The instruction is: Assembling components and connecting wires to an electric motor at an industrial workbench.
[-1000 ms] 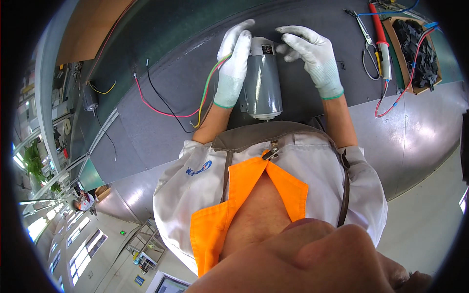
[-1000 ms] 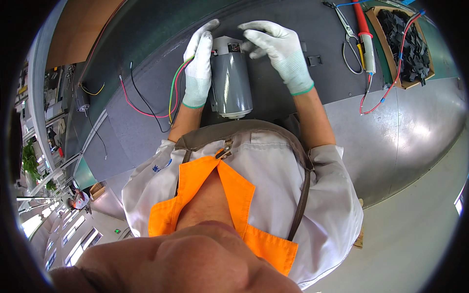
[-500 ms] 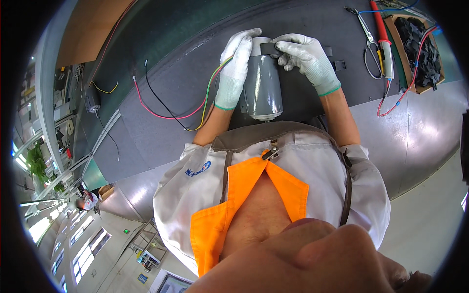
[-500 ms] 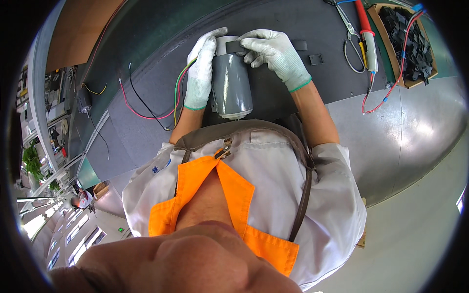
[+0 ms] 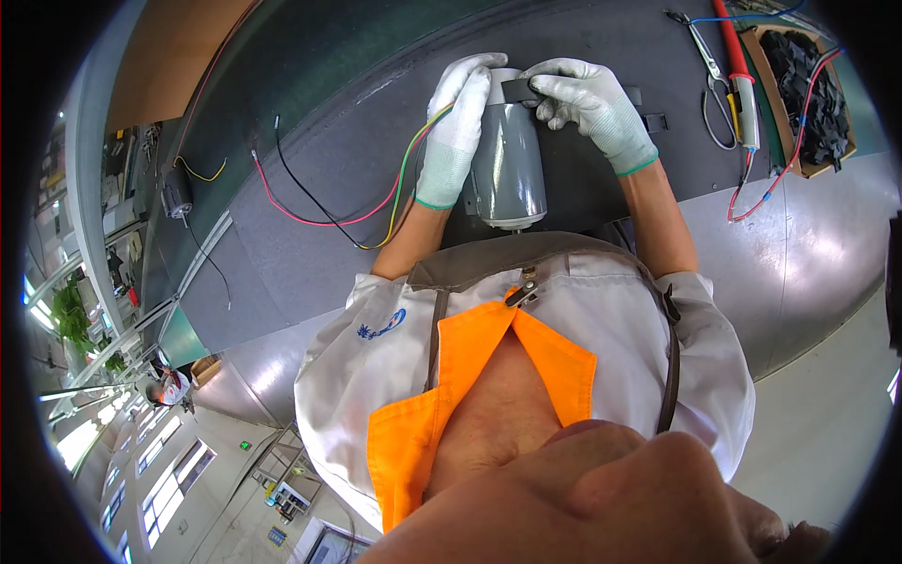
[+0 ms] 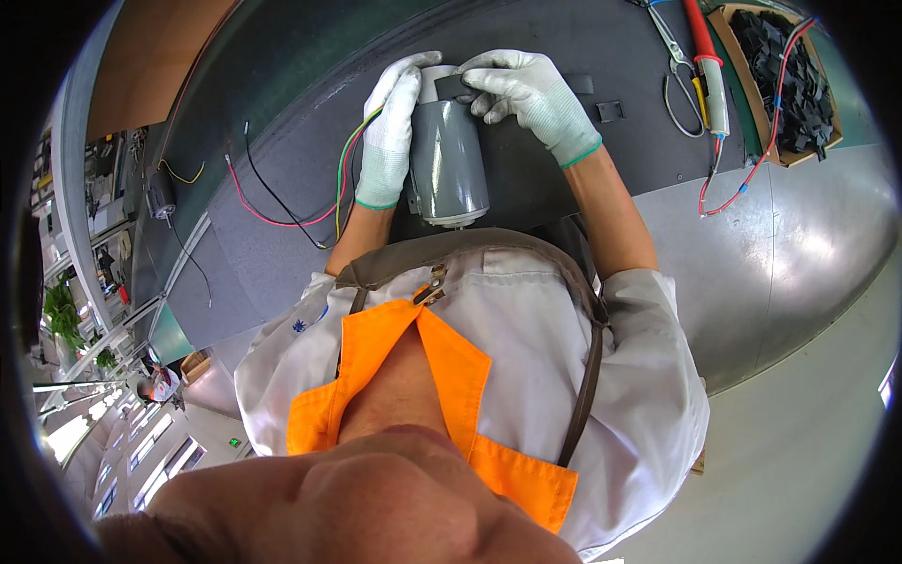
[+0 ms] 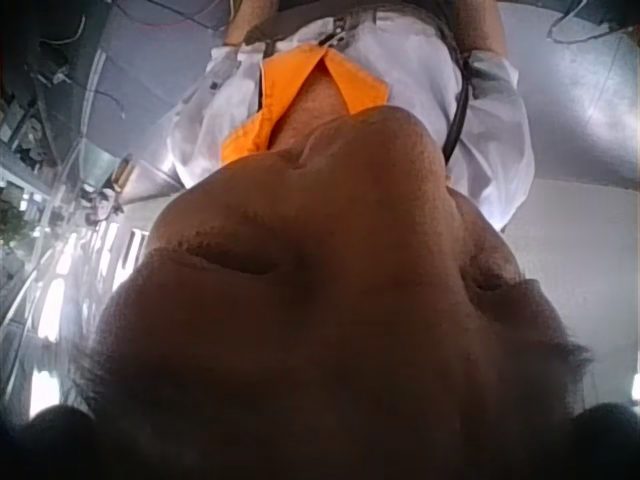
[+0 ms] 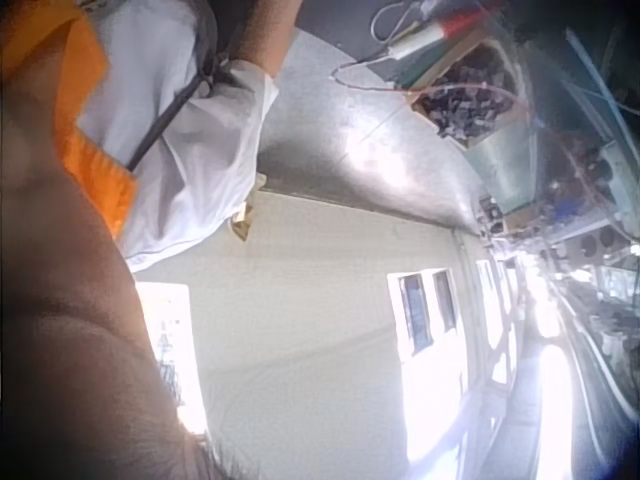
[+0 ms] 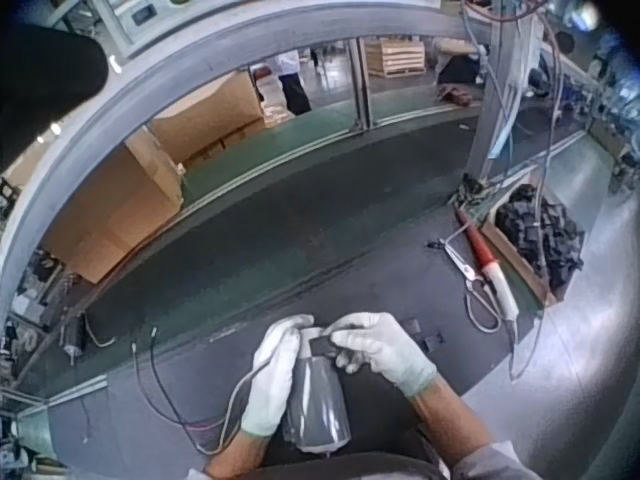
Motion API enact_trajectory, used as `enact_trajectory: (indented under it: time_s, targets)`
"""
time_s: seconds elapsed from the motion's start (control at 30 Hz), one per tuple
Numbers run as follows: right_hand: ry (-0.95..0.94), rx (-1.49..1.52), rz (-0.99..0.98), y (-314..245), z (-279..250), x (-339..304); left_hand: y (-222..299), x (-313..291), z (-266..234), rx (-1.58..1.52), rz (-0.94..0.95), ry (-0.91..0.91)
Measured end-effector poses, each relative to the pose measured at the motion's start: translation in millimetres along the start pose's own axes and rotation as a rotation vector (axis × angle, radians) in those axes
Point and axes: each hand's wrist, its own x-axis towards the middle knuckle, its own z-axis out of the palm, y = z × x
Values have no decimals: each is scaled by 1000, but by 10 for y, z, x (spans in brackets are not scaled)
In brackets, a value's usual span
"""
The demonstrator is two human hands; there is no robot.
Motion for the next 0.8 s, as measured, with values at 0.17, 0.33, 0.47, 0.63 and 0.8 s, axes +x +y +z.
enact_trajectory:
  time_s: [0.17,0.33,0.47,0.63,0.8]
  targets:
    - [116,-132,-27,8,116,-28,51,28,4,180,45,-52]
    - [199,-289,-160,-22,154,-52,67,62,0,145,60,-42]
    - [-29,-307,2,-34,-104,114,74,57,-1,146,59,-33]
    - [-361,-313,172,-123,-315,352,36,87,-22,70,-37,-29]
    - [-443,-331,186,-109,-354,456,44,79,-15,-56,-104,-54]
